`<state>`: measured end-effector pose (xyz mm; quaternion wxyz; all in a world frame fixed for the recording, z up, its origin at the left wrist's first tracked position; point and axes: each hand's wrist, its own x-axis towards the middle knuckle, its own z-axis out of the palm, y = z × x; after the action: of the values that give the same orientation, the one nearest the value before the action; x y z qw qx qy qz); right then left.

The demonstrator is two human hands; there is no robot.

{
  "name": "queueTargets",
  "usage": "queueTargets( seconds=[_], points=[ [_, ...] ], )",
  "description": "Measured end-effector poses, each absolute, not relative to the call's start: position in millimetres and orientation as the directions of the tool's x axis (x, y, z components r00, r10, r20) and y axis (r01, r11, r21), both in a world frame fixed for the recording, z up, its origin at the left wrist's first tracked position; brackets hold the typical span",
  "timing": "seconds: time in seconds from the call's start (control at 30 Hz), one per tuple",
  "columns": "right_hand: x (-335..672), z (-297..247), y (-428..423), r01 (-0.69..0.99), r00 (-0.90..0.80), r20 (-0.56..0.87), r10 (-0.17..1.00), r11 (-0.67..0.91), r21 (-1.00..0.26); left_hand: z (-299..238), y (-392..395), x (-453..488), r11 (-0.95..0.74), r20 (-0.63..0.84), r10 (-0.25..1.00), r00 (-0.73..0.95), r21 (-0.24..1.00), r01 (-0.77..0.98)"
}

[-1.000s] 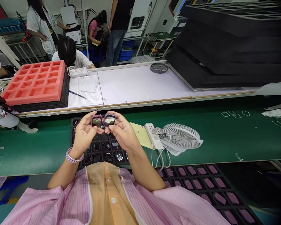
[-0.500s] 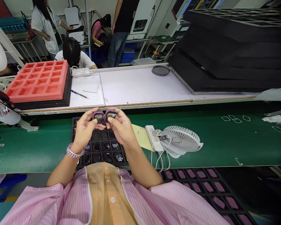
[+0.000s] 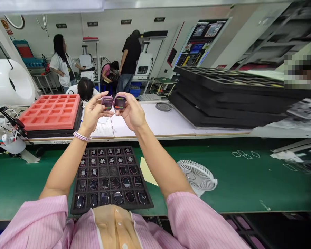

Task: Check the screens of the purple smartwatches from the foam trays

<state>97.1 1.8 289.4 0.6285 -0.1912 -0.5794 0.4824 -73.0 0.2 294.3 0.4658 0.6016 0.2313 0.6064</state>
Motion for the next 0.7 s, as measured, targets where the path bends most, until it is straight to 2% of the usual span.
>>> queueTargets(
  seconds=[0.1,0.23,0.43,0.7],
  points=[
    [100,315,13,-0.354,-0.166,0.619,0.768,0.539,-0.764,316,9,-72,-0.564,0.616,0.769,0.171,0.78,-0.271],
    [105,340,16,-0.32,-0.18,0.65,0.738,0.581,-0.748,337,12,-71,-0.658,0.701,0.69,0.18,0.711,-0.247],
    [108,361,2,-0.384,-0.235,0.669,0.705,0.565,-0.73,353,1,-71,-0.695,0.739,0.654,0.16,0.671,-0.257],
    [113,367,-12,-0.328,-0.262,0.679,0.686,0.598,-0.731,359,-6,-72,-0.743,0.772,0.616,0.157,0.636,-0.209]
  ],
)
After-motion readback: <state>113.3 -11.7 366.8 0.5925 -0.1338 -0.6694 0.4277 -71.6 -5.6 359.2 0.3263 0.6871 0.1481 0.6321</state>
